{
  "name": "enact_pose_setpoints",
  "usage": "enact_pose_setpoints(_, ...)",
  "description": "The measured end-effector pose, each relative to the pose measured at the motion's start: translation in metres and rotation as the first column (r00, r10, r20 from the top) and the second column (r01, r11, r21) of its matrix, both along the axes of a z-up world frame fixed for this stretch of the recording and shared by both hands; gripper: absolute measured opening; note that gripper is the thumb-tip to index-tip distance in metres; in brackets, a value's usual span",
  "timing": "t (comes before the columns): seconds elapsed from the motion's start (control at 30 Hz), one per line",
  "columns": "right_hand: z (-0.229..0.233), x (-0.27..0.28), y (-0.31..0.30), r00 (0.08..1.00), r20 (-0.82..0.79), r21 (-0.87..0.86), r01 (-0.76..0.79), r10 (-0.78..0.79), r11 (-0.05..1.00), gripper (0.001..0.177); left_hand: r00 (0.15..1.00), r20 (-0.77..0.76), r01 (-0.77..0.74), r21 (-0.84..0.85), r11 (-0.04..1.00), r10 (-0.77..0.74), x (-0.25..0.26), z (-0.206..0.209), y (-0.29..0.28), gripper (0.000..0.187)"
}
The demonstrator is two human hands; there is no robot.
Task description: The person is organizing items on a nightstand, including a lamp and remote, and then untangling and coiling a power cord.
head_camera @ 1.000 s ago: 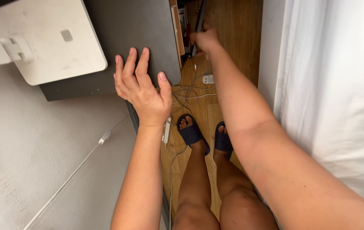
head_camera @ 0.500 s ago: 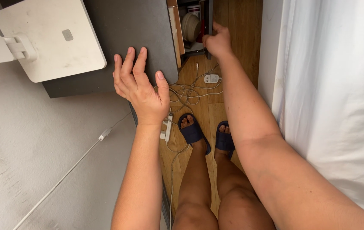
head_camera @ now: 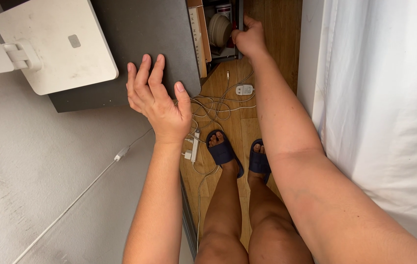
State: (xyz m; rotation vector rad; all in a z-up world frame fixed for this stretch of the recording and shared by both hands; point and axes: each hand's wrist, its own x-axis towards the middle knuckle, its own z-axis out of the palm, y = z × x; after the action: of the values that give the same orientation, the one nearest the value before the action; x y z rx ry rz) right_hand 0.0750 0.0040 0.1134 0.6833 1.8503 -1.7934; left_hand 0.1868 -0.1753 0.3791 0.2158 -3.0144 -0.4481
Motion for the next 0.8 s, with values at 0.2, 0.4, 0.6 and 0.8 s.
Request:
enact_pose_setpoints(0.2,0.012,0.01,-0.001,0.999,-0.048,-0.035,-0.019,0.018,0.999,0.052,1.0,-0.018,0.003,0.0,1.0,-0.003,-0.001,-0.001,-0.001,0.049)
enact_pose_setpoints(0.4,-0.013,0.019,0.0,0.986,-0.166,-0.017,-0.007,0.004,1.0,0.052,1.0,-0.02,-0.006,-0.007,1.0,0.006,-0.001,-0.003,-0.001,0.049)
enact_pose_setpoints(0.6,-0.023,0.005,0.002,0.994,-0.107,-0.002,-0.022,0.022,1.0,0.047,0.999,-0.034,-0.006,-0.022,1.0,0.006,-0.001,-0.002,0.001,0.05)
enact_pose_setpoints(0.8,-0.023,0.005,0.002,0.993,-0.113,0.004,-0.013,0.013,1.0,0.046,0.999,-0.041,0.003,-0.033,0.999,-0.005,0.001,-0.002,0.001,0.05)
